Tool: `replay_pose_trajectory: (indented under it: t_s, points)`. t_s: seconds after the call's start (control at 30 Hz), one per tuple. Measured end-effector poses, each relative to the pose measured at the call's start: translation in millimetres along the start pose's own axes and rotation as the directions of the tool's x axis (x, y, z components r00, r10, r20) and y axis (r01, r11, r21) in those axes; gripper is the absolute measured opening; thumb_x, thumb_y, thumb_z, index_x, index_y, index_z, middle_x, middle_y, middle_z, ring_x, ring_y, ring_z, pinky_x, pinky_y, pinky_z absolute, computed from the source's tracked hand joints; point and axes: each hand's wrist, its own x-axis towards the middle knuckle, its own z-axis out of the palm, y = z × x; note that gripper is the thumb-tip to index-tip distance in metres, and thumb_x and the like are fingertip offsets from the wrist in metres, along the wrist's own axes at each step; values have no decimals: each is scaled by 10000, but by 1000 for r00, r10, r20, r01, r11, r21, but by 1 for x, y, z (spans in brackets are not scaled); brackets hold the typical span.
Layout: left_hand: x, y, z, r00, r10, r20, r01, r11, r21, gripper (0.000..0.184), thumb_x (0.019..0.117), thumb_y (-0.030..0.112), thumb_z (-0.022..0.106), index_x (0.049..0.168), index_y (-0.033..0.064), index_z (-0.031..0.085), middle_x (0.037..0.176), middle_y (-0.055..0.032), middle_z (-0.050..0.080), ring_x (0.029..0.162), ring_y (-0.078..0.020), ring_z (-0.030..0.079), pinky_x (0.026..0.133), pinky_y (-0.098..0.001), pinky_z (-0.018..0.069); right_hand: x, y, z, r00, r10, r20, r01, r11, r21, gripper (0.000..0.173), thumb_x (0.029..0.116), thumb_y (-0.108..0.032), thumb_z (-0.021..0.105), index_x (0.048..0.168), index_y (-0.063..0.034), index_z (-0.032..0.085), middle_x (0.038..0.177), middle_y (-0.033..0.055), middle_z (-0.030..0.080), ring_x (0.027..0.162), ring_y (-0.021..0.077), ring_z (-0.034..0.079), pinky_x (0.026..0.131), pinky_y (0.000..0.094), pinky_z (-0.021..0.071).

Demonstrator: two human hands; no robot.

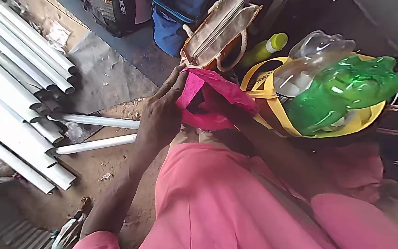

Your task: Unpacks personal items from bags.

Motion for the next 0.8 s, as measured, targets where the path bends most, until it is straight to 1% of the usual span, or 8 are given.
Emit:
replay_pose_trajectory:
  t_s: [0.1,0.2,0.3,0.4,0.43,0.53,0.67,0.8]
  points:
    - [-2,1,-1,999,-37,22,36,999,20,601,910,-87,526,1493,58,530,1583,-103,472,1280,-162,623,951,-278,544,13,-1,12,997,60,57,-59,998,-17,559,995,-43,590,1515,32,398,1537,226,446,1441,301,412,1191,426,303]
    - [-8,0,-1,999,-29,43,27,999,45,603,899,-69,528,1491,46,530,1582,-104,475,1305,-190,610,987,-319,537,25,30,42,978,-27,-205,21,999,-32,403,1050,-157,493,1405,26,545,1419,231,566,1362,315,510,1148,459,379]
    - [-12,-5,-4,1000,-11,29,10,999,48,617,897,-76,529,1503,45,514,1592,-99,462,1318,-190,603,1007,-320,528,-15,8,14,961,101,-258,-22,956,291,362,1044,-217,549,1342,-21,608,1328,135,631,1251,142,574,1091,306,433]
    - [-11,-6,-5,999,-9,33,8,999,37,616,896,-60,521,1499,65,526,1585,-92,473,1304,-184,610,995,-324,537,-26,5,1,928,63,-366,41,963,268,347,1014,-221,592,1290,-17,644,1255,129,668,1182,121,611,1043,269,461]
    - [-10,-5,-4,999,-3,34,2,999,33,610,897,-59,522,1495,61,531,1580,-95,479,1312,-183,606,1010,-325,529,-23,3,-4,938,74,-340,9,972,236,364,1043,-200,558,1340,4,606,1316,163,639,1235,159,584,1081,306,426]
    - [-7,-4,-2,999,8,49,-9,1000,23,634,898,-74,528,1514,75,510,1606,-71,448,1312,-176,603,1006,-323,529,-33,3,-12,879,5,-476,18,999,44,341,1020,-257,568,1263,-34,658,1208,123,681,1145,143,630,1017,305,485]
    - [-1,-4,1,998,41,57,-41,999,5,647,892,-81,520,1521,73,501,1609,-65,444,1298,-191,615,984,-347,544,-65,-26,-28,821,-102,-562,87,995,-54,263,971,-161,596,1118,29,702,1052,173,713,990,202,680,909,373,518]
    - [6,-5,2,995,85,54,-84,996,-14,614,905,-57,522,1510,49,507,1602,-80,454,1301,-179,616,1005,-330,538,-102,-55,-39,920,12,-392,6,999,43,208,1018,-59,540,1190,-7,645,1026,231,676,904,371,667,774,565,514]
